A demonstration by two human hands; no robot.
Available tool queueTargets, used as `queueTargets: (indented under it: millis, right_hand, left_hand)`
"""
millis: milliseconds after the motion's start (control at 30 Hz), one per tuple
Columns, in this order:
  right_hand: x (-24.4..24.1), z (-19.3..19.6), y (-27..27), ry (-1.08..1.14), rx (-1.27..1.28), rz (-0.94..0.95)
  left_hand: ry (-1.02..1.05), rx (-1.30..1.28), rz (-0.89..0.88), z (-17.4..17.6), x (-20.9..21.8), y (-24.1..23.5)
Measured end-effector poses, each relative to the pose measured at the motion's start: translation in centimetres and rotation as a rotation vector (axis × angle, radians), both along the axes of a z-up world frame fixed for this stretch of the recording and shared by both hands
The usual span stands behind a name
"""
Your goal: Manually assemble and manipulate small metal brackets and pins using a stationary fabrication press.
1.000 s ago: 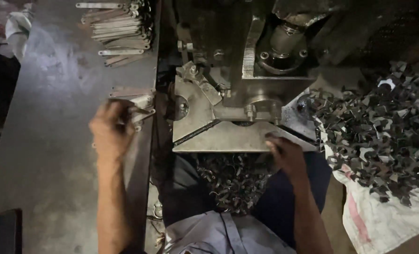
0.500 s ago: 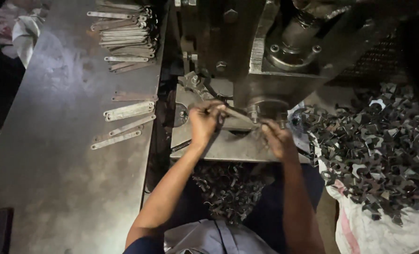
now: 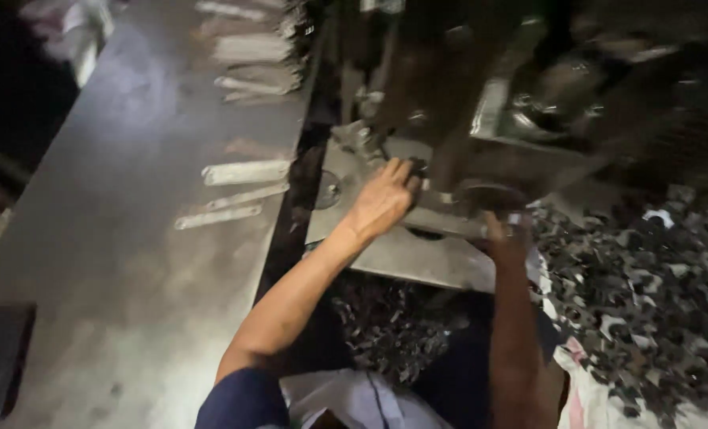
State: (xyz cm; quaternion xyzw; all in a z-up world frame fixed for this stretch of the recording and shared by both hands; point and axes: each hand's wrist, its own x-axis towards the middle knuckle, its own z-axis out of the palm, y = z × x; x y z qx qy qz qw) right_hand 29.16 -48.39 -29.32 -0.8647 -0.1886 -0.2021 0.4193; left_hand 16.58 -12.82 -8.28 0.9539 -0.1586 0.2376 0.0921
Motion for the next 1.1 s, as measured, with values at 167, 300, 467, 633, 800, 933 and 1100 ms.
queueTargets:
  millis: [167,300,467,633,800,933,1100]
  right_hand:
    - [0.0,-2.5,-2.2,0.003,-0.325,-0.187]
    - [-11.3,11.3,0.8,0.291,0.463,0.035]
    - [-16.4,11.6,-0.3,0.216,-0.078,-0.045]
    - [-17.3,13.8,3.3,0.277,-0.236,-0.202]
    - [-17.6,14.3,3.4,0.313,-0.158,-0.199]
    - [-18.2,15.8,3.9,0.329,-0.106,-0.138]
    - [-18.1,17.2,5.2,0.304,-0.089,-0.002]
  left_hand:
    - [0.002,-0.224,-0.088,0.6,-5.7,4.9]
    - [0.059,-0.179,0.157,-2.3,-13.4,15.5]
    - [0.149,-0.468,0.713,-2.4,-22.3,23.6]
    - [0.148,-0.033,0.671,-4.1,-23.1,25.9]
    - [0.003,0.127,0.558,-3.7,-23.0,25.3]
    - [-0.076,-0.307,0.633,-1.0,-22.8,23.4]
    - [-0.196,-0.422,0.626,6.0,-20.6,17.1]
